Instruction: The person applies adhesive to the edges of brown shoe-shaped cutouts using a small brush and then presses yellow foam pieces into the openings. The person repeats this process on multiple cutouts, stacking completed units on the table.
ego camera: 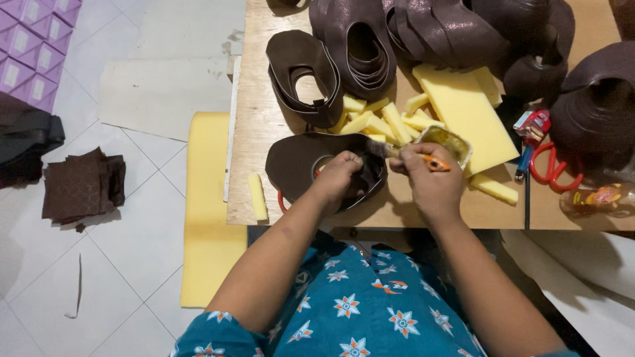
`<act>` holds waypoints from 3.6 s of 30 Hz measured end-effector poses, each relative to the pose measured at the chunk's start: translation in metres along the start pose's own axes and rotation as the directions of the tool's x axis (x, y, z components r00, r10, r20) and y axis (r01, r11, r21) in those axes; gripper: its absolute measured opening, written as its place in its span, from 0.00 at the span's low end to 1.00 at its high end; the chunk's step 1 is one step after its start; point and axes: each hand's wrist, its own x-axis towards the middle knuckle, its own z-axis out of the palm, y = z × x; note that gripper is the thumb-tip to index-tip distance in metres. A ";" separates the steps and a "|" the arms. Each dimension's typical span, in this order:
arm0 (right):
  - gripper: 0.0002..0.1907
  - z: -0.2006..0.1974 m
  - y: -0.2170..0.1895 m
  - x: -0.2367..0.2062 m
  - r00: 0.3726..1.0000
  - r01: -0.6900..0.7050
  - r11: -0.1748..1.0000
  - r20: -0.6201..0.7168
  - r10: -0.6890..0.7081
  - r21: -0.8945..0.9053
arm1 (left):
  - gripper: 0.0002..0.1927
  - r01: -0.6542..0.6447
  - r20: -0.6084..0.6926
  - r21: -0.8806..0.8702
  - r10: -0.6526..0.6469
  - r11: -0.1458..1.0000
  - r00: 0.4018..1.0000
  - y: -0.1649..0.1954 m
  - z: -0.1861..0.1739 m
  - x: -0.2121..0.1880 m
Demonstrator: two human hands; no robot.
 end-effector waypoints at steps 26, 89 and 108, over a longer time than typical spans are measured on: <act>0.10 -0.007 -0.065 -0.001 0.941 0.332 0.896 0.171 -0.293 -0.293 | 0.21 -0.060 -0.144 0.521 0.157 0.852 0.977 0.000 0.009 -0.015; 0.15 0.103 -0.016 0.098 0.722 0.686 0.533 0.553 -0.416 -0.495 | 0.19 -0.523 0.573 0.817 0.450 -0.243 0.685 0.000 0.037 -0.043; 0.09 0.158 -0.045 0.140 0.818 0.576 0.435 0.476 -0.324 -0.692 | 0.20 -0.396 0.396 0.916 0.308 -0.065 0.865 0.020 0.051 -0.058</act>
